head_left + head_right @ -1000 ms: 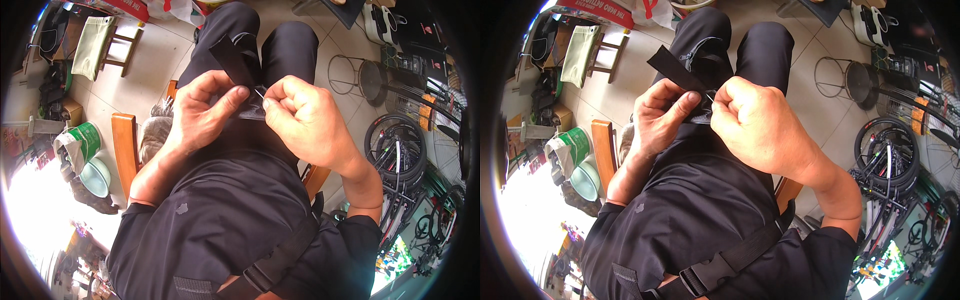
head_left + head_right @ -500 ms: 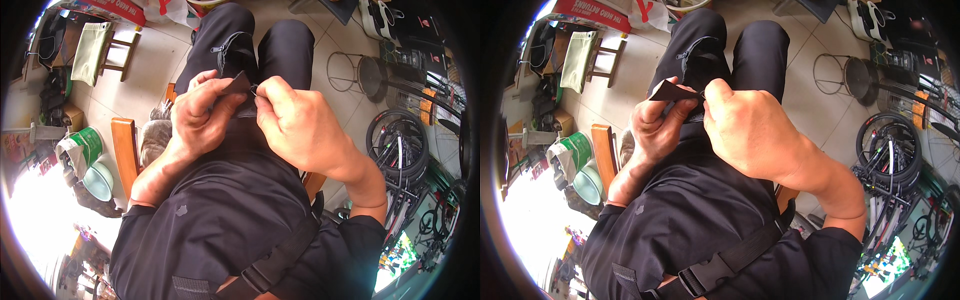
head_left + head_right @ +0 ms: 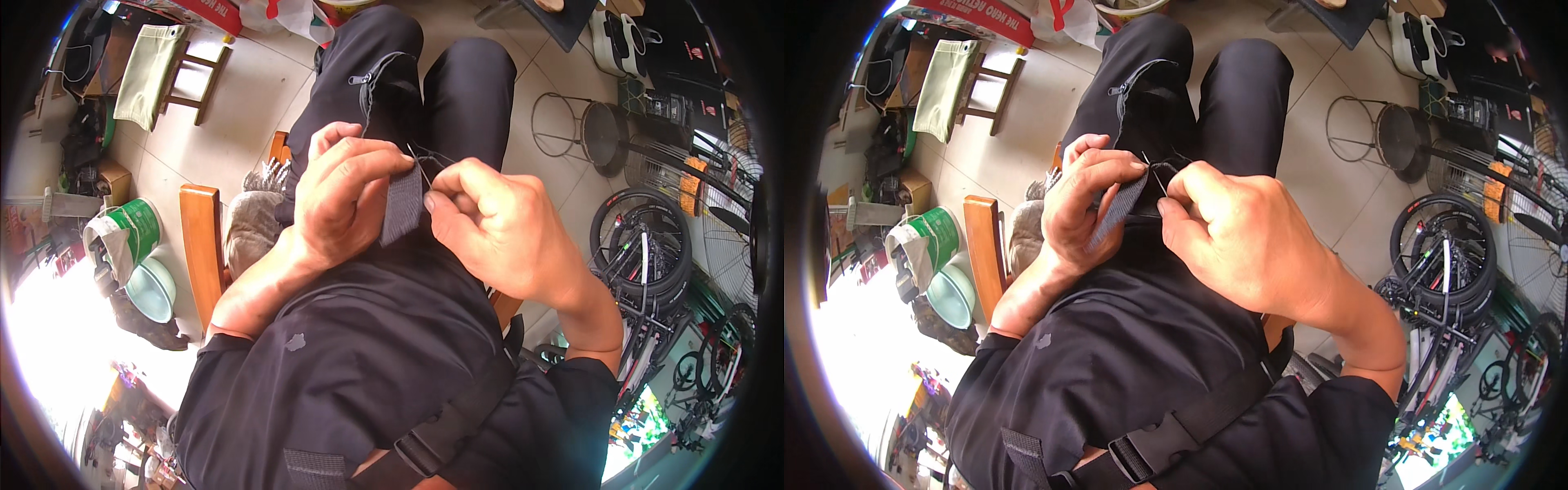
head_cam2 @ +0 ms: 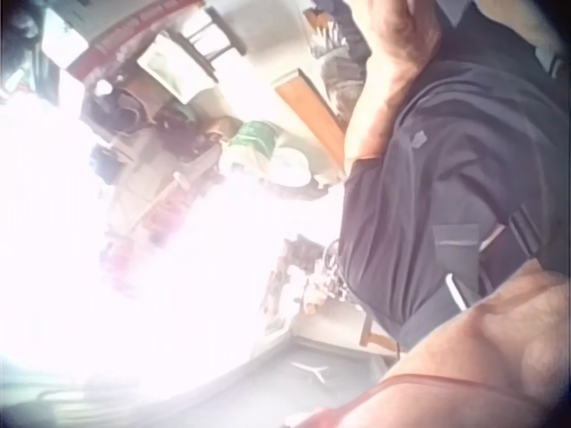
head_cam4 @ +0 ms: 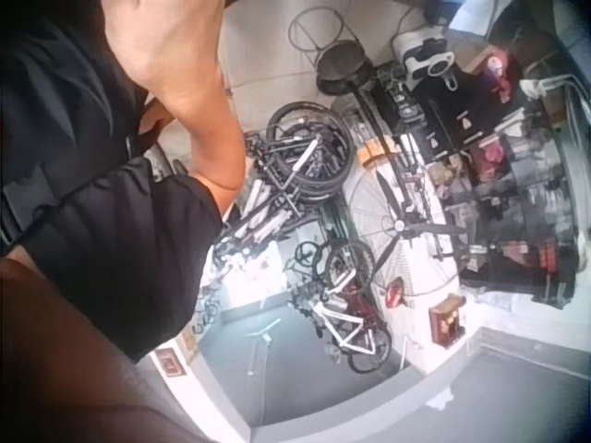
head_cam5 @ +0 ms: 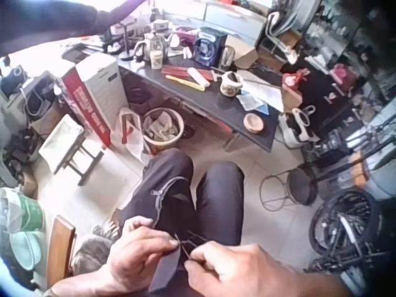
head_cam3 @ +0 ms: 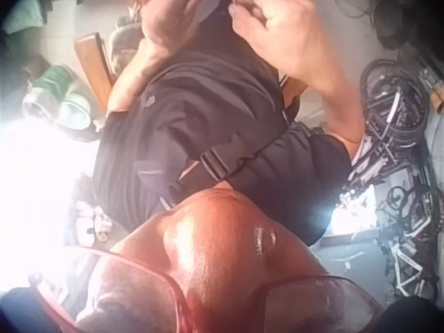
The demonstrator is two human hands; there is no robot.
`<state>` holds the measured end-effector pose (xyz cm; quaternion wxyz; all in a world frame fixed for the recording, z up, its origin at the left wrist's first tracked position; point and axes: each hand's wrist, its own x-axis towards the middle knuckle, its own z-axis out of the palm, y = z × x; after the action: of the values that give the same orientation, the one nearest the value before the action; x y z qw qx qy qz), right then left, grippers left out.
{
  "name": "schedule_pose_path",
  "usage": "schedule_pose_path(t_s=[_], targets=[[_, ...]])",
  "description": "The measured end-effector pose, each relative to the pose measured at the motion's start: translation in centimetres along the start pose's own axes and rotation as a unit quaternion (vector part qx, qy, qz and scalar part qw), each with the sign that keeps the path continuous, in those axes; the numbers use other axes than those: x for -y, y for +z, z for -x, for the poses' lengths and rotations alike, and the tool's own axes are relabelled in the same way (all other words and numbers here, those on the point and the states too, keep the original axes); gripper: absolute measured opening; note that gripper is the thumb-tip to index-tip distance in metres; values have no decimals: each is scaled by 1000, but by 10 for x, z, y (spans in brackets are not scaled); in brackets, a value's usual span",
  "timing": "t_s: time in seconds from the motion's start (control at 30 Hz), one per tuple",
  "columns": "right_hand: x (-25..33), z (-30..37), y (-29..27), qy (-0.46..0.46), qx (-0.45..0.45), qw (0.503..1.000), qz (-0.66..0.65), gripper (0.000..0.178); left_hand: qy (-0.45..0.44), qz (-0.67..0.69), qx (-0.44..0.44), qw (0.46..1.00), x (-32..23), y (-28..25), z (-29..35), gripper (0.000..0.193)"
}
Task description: The person is sewing a black bag using a needle and thread. They are sitting in a chair and holding the bag on their lap while stitching the fabric.
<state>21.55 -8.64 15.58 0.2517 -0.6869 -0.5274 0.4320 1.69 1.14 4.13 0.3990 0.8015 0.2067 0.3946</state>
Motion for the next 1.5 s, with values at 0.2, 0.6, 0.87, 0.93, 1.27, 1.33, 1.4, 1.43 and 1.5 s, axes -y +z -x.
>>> schedule_pose_path(t_s=[0.2,0.6,0.87,0.93,1.27,1.33,1.4,1.43,1.5], targets=[[-8,3,8,-9,-43,999,-18,8,45,4,2,999,2,-1,-2,38],[10,21,-47,-19,-210,976,56,13,114,-40,-21,992,0,0,-1,40],[-31,-44,-51,-7,4,999,-54,17,135,-27,4,991,-1,0,1,52],[-35,-55,-46,-29,73,991,-111,18,128,-29,25,991,-4,-3,0,49],[-37,-72,-22,-105,73,981,-145,21,130,-24,34,991,-3,-2,1,49],[-39,-84,-34,-121,23,951,-284,23,139,-10,30,990,-4,3,4,50],[-36,-96,-55,-121,2,888,-443,24,141,-19,27,989,-5,1,3,49],[-27,-99,-65,-100,-15,852,-514,22,142,-24,26,989,-5,0,3,49],[-21,-98,-100,-107,-26,788,-606,23,146,-12,36,989,-5,-2,0,48]])
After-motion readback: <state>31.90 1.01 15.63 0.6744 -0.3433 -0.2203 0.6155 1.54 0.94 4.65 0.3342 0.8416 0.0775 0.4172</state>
